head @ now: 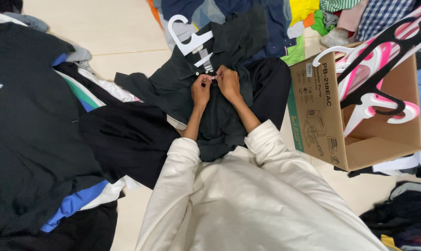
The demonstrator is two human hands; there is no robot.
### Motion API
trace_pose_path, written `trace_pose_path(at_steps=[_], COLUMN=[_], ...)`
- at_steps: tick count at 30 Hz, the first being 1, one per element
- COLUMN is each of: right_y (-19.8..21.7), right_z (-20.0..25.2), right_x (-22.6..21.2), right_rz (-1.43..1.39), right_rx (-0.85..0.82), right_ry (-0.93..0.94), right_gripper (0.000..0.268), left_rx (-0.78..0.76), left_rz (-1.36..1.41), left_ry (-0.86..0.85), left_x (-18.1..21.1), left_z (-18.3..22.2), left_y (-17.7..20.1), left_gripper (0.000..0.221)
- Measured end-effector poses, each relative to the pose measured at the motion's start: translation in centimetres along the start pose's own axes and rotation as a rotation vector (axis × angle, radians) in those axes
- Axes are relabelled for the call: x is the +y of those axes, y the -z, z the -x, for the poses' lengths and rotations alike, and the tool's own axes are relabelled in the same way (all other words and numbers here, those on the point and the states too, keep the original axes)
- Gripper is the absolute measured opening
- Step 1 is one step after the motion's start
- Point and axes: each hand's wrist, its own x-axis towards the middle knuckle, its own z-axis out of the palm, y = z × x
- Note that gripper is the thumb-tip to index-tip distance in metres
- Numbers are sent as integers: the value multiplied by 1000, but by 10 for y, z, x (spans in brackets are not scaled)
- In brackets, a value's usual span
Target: The person is organizing a pile of clothes by putting individual shirts onto hangers.
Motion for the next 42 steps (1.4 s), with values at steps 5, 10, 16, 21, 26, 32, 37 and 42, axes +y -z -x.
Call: trace_pose_path(at_steps=[5,10,16,21,26,32,37,42], right_y=[1,9,13,17,17,15,16,8], right_z=[0,5,10,16,18,20,27,21], right_x=[-2,-9,-15,-27,-30,-33,-41,-32], right_rz=[-3,-42,-62,-76,-9,95,57,-65], right_rx=[-10,-48,-86,-60,-34,-10,18,44], right_ry=[-4,34,135,247,239,261,219,145], right_gripper=[7,5,7,17,14,13,14,8], left_rx=[20,6,-24,3,-12,-23,7,51], left_rz=[-77,-115,-62,83,280,302,251,250], left_ry=[-138,-201,-193,-87,-27,-20,-77,-115], left_x=[17,9,3,-19,-39,-41,-57,-68], left_z=[7,5,2,-5,-10,-11,-13,-15], left_y=[5,8,10,2,-9,-10,-18,-23], left_gripper=[4,4,3,9,9,13,12,17])
